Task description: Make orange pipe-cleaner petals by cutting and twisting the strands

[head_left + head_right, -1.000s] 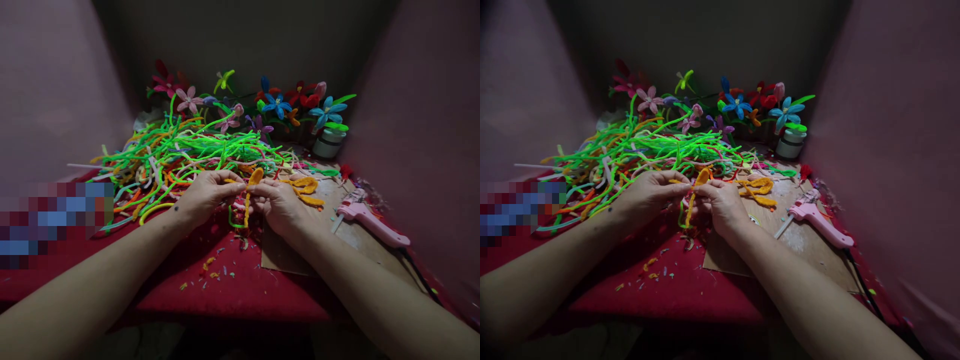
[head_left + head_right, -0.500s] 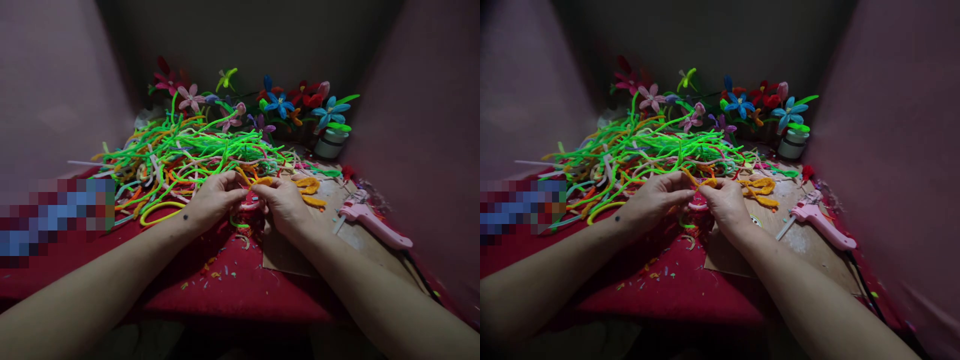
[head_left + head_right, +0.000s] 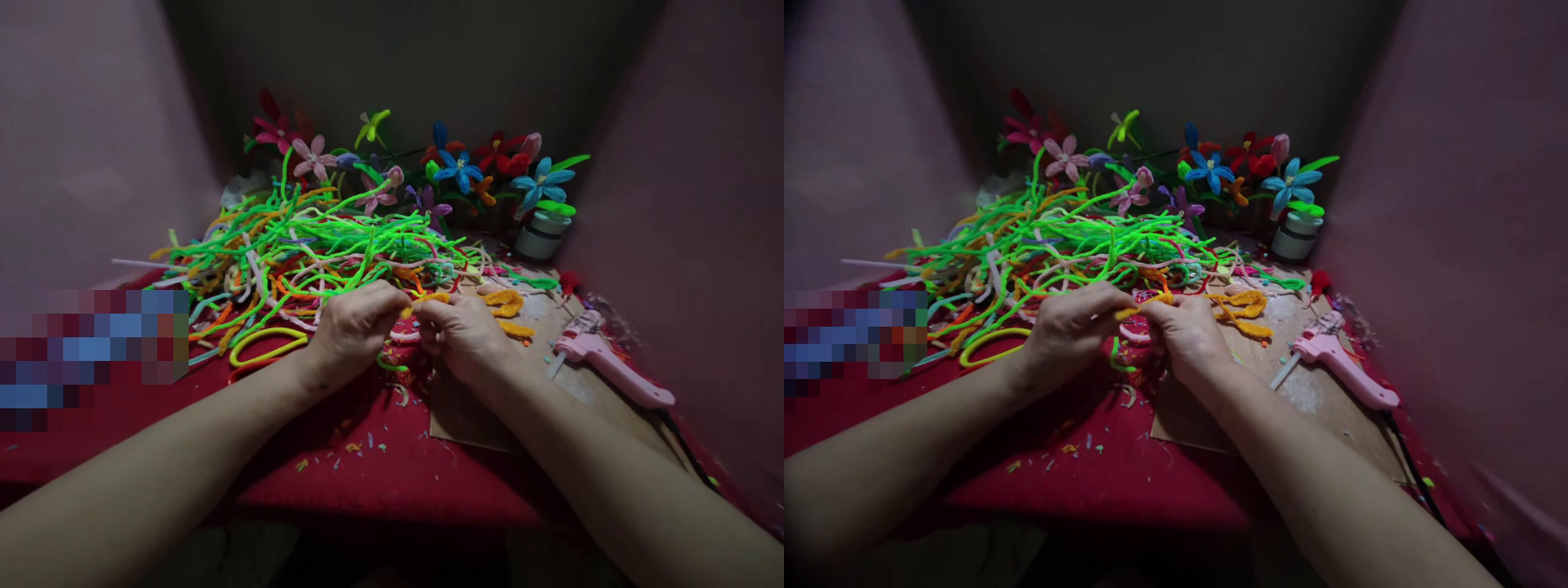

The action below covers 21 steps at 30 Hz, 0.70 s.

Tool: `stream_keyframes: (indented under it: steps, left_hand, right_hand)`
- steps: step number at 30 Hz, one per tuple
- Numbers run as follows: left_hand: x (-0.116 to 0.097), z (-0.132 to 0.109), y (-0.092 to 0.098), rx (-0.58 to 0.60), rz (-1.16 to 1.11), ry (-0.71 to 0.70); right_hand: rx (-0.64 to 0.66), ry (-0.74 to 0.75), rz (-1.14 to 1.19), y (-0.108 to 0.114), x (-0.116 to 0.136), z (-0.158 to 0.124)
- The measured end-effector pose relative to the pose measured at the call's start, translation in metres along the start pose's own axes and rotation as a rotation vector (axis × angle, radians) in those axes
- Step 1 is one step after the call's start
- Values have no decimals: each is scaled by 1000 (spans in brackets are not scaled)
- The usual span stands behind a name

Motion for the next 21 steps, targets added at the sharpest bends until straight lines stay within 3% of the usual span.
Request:
stream_keyframes:
  steps: [2, 4, 6, 8, 10, 12, 17, 21]
  left_hand:
    - [2, -3, -1, 31, 126, -230]
    - [1, -2, 0, 35, 125, -275]
    - [-3, 2, 2, 16, -3, -87]
    - [-5, 7, 4, 44, -211, 258]
    - [-4, 11, 5, 170, -447, 571]
    - [1, 13, 6, 306, -644, 762]
    - [13, 15, 8, 433, -831, 907]
    - [4, 17, 11, 410, -677, 865]
  right_hand:
    - [-1, -64, 75, -1, 0, 1]
    - [-2, -87, 116, -1, 0, 2]
    - [10, -57, 110, 0, 1, 3]
    - [37, 24, 42, 0, 1, 2]
    - [45, 130, -57, 1, 2, 0]
    - [23, 239, -169, 1, 4, -2]
    - [-32, 563, -489, 1, 10, -8]
    - [-83, 754, -635, 0, 12, -11]
Point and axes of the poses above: each hand's wrist, its own z-axis towards the middle knuckle, its own y-axis out of the back of the hand, x = y × z, the point moved 1 cm from there along z, towards the middle knuckle, and after that the axes turned 10 degrees about -x, right-handed, at the moved point
